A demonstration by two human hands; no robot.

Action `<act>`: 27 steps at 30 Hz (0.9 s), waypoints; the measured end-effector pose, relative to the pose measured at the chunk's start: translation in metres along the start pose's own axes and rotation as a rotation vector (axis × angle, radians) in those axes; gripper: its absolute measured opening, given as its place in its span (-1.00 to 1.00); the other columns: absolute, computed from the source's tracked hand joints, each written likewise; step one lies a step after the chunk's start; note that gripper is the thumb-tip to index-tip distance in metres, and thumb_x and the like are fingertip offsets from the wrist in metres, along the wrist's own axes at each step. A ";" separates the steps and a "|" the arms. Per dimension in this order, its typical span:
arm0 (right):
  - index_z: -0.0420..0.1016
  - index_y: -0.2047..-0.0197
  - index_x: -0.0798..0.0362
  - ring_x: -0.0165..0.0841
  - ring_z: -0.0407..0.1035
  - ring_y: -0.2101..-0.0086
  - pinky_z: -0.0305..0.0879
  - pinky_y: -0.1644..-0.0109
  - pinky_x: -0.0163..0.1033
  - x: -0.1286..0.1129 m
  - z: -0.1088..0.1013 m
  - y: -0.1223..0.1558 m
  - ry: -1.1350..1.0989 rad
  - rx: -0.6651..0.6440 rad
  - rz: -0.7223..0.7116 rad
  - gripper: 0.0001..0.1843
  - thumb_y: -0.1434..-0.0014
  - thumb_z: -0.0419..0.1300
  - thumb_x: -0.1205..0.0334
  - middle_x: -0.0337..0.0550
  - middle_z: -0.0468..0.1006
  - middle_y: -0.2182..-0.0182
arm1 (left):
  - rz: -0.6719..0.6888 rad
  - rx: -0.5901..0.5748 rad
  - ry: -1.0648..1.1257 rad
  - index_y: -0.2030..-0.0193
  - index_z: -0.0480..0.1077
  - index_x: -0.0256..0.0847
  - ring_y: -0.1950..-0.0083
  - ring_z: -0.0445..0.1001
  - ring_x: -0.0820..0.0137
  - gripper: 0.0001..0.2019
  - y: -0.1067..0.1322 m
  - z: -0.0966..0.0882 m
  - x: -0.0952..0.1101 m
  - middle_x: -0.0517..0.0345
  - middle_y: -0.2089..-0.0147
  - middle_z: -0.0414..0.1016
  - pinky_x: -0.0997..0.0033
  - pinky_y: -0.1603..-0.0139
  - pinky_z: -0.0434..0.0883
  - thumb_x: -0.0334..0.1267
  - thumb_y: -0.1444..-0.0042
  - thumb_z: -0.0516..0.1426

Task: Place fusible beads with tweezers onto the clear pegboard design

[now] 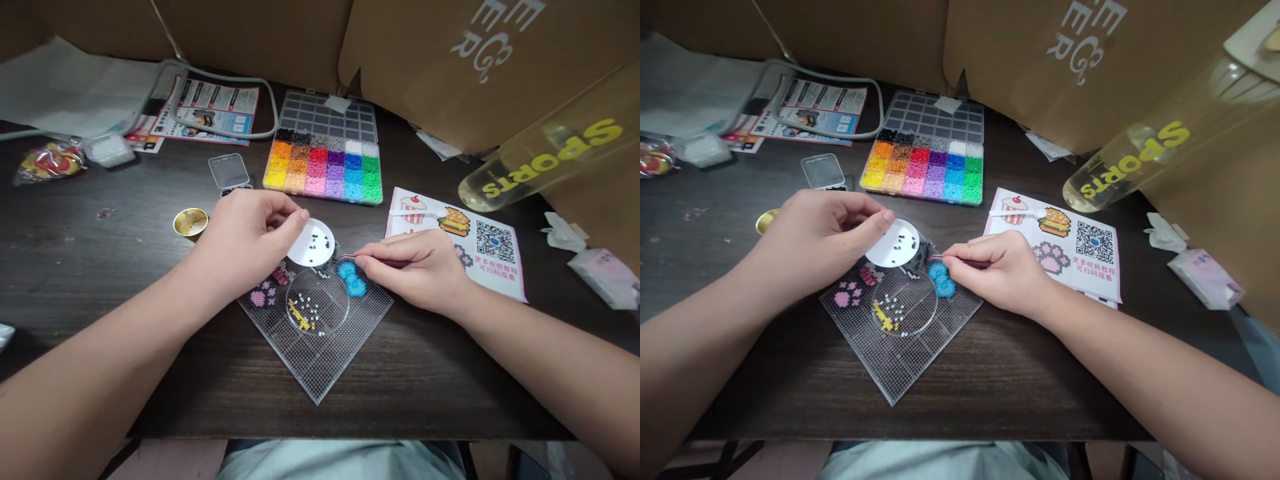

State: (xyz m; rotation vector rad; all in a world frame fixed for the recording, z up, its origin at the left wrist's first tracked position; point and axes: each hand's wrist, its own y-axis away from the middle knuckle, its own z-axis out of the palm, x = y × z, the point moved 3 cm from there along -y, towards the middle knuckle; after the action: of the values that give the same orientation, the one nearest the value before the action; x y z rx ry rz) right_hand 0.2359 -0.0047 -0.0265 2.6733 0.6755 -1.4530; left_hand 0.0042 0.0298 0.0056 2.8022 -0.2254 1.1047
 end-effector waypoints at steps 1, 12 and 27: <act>0.83 0.22 0.00 -0.35 0.59 0.50 0.48 0.47 -0.27 0.000 0.000 0.000 -0.002 0.002 -0.004 -0.82 -0.29 0.35 0.33 -0.18 0.76 0.42 | -0.002 -0.003 -0.002 0.31 0.64 -0.11 0.39 0.51 0.40 -0.77 0.000 0.000 0.000 0.26 0.40 0.67 0.33 0.21 0.39 -0.12 -0.29 0.20; 0.83 0.18 -0.02 -0.35 0.59 0.49 0.48 0.46 -0.28 0.002 0.001 0.001 -0.007 -0.010 0.001 -0.82 -0.29 0.34 0.31 -0.20 0.76 0.41 | -0.001 -0.014 -0.009 0.30 0.64 -0.09 0.40 0.52 0.37 -0.75 0.001 0.001 -0.001 0.25 0.43 0.66 0.32 0.22 0.40 -0.08 -0.29 0.19; 0.83 0.25 -0.04 -0.28 0.67 0.43 0.56 0.43 -0.28 -0.003 0.002 0.000 0.011 0.010 0.045 -0.83 -0.26 0.36 0.33 -0.22 0.78 0.37 | 0.009 -0.019 -0.008 0.29 0.66 -0.10 0.40 0.53 0.36 -0.74 0.001 0.002 -0.002 0.23 0.40 0.68 0.32 0.25 0.39 -0.07 -0.29 0.19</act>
State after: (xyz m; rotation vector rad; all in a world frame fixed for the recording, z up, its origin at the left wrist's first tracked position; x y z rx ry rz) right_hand 0.2328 -0.0066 -0.0258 2.6867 0.6061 -1.4359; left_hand 0.0042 0.0288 0.0033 2.7925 -0.2485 1.0884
